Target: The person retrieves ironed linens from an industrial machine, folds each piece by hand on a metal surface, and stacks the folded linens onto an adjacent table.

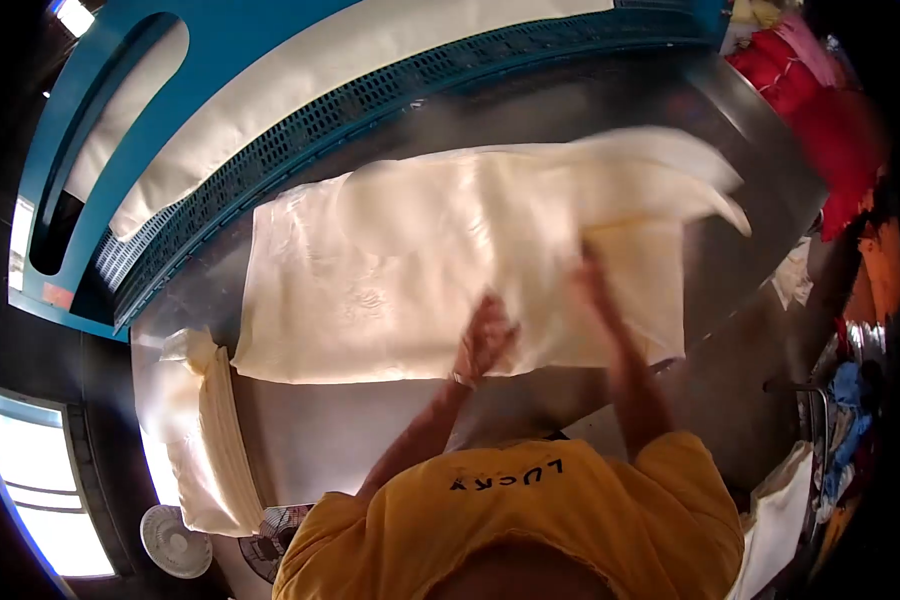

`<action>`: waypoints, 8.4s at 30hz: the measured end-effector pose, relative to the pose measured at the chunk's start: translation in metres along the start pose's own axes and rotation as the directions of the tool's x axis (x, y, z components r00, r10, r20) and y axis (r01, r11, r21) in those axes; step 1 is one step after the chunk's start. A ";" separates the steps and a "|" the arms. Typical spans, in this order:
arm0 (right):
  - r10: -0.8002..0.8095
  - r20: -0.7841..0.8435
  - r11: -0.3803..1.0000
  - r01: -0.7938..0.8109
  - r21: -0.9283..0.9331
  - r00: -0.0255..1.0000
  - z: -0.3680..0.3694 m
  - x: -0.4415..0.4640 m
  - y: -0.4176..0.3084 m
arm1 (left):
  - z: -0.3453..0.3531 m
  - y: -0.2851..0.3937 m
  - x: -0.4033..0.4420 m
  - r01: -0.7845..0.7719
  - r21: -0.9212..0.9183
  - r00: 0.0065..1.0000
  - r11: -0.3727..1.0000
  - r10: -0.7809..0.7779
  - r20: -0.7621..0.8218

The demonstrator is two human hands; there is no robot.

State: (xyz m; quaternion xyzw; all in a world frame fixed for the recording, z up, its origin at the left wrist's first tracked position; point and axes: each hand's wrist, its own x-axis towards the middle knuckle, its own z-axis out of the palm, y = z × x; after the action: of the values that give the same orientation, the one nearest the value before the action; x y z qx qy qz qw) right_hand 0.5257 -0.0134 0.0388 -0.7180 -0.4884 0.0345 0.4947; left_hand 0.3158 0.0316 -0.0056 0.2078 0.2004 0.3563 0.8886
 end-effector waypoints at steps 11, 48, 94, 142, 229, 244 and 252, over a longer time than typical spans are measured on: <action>-0.196 0.167 0.935 0.235 -0.267 0.966 0.032 -0.105 -0.036 | -0.226 0.268 -0.083 -0.535 0.643 0.347 0.549 0.836 -0.425; 0.483 0.513 0.405 -0.701 0.588 0.709 0.151 0.009 -0.036 | -0.060 0.133 -0.194 -0.337 0.495 0.641 0.801 0.580 -0.502; 0.191 0.917 0.753 -0.652 0.092 0.351 0.469 -0.114 -0.361 | -0.217 0.393 -0.386 -0.125 0.896 0.301 0.425 0.877 -0.374; 0.000 -0.932 0.734 -0.633 0.246 -0.362 -0.369 -0.930 -0.499 | 0.080 -0.258 -0.504 -0.418 0.537 -0.371 0.733 -0.677 0.635; 0.042 0.106 0.874 0.015 -0.485 0.993 0.036 -0.021 0.010 | -0.066 0.219 0.273 -0.020 0.553 0.602 -0.833 0.431 0.672; 0.368 -0.163 0.928 -0.351 0.121 0.916 0.048 -0.020 0.048 | -0.094 0.122 -0.016 -0.372 0.851 0.729 -0.370 0.451 0.515; 0.736 0.112 0.237 -0.408 0.882 0.667 -0.049 0.011 0.126 | -0.182 0.232 -0.163 0.577 0.795 0.573 -0.185 0.786 -0.233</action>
State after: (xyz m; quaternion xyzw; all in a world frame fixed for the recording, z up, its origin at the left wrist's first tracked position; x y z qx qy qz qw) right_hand 0.6417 -0.0425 -0.0246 -0.4955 -0.0088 0.3322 0.8025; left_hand -0.0119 0.1090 -0.0041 0.6345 0.7364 0.2044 0.1159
